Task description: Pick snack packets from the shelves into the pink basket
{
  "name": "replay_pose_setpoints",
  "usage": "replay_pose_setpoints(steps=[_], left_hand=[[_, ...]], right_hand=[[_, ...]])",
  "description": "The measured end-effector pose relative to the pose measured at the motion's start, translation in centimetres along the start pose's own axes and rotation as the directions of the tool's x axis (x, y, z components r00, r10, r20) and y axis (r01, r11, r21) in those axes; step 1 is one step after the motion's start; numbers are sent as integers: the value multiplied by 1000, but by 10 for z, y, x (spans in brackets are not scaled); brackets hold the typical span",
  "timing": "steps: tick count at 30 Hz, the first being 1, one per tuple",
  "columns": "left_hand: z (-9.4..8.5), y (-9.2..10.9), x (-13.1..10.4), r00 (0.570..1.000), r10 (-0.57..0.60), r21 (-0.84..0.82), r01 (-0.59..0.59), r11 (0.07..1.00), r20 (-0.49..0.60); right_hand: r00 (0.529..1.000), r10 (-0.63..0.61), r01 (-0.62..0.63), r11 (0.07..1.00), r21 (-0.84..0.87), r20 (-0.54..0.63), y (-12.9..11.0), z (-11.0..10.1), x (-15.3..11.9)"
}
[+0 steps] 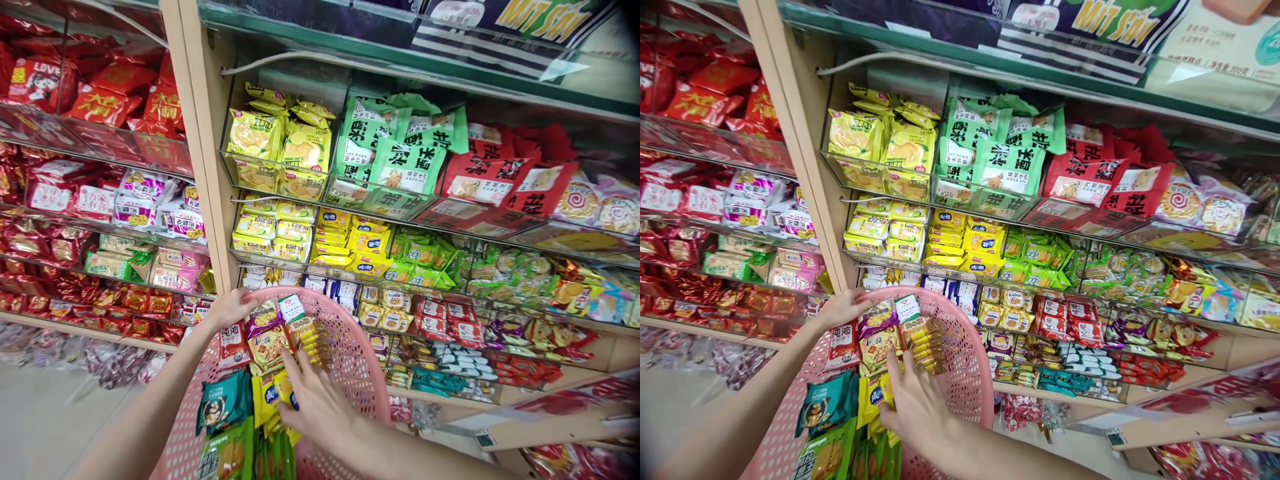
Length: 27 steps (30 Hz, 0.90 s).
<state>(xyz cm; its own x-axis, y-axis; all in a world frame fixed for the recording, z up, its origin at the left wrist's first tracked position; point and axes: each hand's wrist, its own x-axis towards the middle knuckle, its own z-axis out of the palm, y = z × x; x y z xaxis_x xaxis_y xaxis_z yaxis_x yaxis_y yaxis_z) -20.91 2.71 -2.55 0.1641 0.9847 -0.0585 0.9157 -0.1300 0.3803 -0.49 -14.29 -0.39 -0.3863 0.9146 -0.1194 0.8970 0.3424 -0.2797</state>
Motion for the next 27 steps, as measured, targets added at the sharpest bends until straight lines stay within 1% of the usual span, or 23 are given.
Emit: replay_pose_setpoints(steps=[6,12,16,19,22,27], left_hand=[[3,-3,4,1000,9,7,-9,1000,-4],[1,0,3,1000,-16,26,16,1000,2],[1,1,1,1000,-3,41,3,999,-1],[2,1,1,1000,10,29,-10,1000,11],[2,1,1,1000,14,35,-14,999,11],[4,0,1,1000,25,47,-26,999,11]], right_hand=[[999,6,-11,993,-114,-44,-2,9,3],[999,5,-16,980,-197,-52,-12,8,6],[999,38,-43,984,-171,-31,-14,5,9],[996,74,-81,986,-143,-51,-12,7,11],[994,81,-88,990,-106,-67,-10,10,13],[991,98,-97,995,17,-91,-9,10,9]])
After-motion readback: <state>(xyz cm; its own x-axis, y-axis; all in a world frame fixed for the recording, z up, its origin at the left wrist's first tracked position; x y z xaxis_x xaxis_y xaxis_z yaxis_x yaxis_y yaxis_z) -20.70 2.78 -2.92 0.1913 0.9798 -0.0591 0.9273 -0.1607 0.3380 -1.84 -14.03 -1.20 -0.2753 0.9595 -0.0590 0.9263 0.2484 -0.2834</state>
